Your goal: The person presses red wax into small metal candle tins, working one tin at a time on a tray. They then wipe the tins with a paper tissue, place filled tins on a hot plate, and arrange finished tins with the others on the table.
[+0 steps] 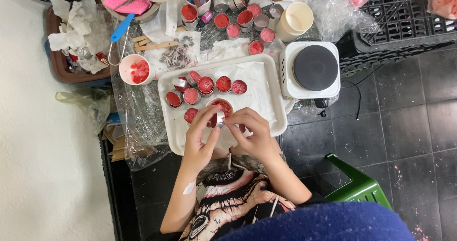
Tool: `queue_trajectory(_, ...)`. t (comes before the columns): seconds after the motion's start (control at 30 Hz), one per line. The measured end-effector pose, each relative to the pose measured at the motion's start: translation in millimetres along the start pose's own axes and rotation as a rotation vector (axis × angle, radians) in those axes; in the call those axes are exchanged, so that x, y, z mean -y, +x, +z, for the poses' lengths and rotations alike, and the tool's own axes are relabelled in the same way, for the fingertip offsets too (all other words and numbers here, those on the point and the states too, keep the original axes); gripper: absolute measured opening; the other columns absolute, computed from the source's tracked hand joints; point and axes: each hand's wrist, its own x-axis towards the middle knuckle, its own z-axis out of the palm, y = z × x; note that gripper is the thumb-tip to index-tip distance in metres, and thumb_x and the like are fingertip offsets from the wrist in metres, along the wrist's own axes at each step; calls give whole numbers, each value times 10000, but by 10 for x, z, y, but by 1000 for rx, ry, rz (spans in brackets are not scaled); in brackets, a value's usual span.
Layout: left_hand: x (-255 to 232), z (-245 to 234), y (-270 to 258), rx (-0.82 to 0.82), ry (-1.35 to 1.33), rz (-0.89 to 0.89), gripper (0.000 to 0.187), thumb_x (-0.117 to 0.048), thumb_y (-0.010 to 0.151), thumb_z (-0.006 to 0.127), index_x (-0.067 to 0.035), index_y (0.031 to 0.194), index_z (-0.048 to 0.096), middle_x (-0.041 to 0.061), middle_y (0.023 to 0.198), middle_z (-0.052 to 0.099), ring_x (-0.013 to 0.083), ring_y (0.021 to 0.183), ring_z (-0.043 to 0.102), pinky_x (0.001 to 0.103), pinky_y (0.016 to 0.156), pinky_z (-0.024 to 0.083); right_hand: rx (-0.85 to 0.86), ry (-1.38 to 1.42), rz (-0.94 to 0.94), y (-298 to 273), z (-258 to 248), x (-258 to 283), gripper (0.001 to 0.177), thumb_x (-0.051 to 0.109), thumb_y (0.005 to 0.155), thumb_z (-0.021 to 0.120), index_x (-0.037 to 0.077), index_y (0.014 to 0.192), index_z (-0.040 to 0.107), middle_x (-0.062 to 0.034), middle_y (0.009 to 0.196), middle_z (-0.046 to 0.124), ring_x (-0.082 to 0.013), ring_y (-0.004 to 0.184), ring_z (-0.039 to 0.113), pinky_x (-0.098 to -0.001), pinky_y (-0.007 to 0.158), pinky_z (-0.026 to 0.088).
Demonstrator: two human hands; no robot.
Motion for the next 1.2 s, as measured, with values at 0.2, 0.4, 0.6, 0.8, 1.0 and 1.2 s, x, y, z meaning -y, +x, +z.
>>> queue_trajectory(0.2, -20, -13, -50, 64, -1, 7, 408, -101, 1040, 557, -33, 1442, 575, 127, 1465, 600, 266, 1422, 548, 384, 1190, 423, -47, -20, 95, 11, 13, -17, 171, -61, 905, 720, 33, 1047, 736, -53, 990, 684, -55, 761, 636, -191, 595, 470)
queue_trajectory(0.4, 1, -49, -25, 52, -31, 28, 420, -70, 1056, 537, -1, 1470, 533, 158, 1487, 564, 267, 1412, 538, 384, 1182, 420, -11, -64, 213, 34, 25, -43, 171, -34, 924, 715, 52, 1072, 723, -40, 952, 692, -59, 649, 584, -206, 568, 445)
queue_trajectory(0.6, 90, -34, -49, 39, -258, -117, 433, -63, 1071, 514, 10, 1496, 476, 150, 1468, 579, 209, 1228, 667, 339, 1083, 504, 68, -197, 200, 82, 16, 74, 329, -28, 933, 656, 100, 1220, 755, -39, 853, 654, -82, 625, 562, -231, 564, 429)
queue_trajectory(0.8, 127, -12, -50, -7, -207, -105, 424, -25, 1033, 585, 7, 1448, 505, 125, 1416, 596, 184, 1177, 678, 317, 1041, 519, 2, -178, 210, 89, 43, 38, 192, 53, 908, 752, 92, 1095, 764, -19, 838, 713, -75, 586, 559, -233, 497, 391)
queue_trajectory(1.0, 73, 40, 7, -87, -75, -37, 430, -20, 981, 699, 5, 1385, 554, 92, 1335, 585, 152, 1104, 639, 288, 936, 551, 44, -43, 234, -16, 17, -55, 108, 27, 953, 692, 31, 1056, 722, -56, 891, 710, -89, 635, 596, -215, 567, 451)
queue_trajectory(1.2, 113, 56, -8, -112, -93, -134, 429, -42, 958, 726, -1, 1361, 585, 77, 1278, 611, 115, 990, 653, 268, 878, 554, 14, -172, -25, 35, -12, -19, 160, -6, 875, 769, 39, 1025, 738, -71, 930, 714, -185, 814, 676, -271, 661, 521)
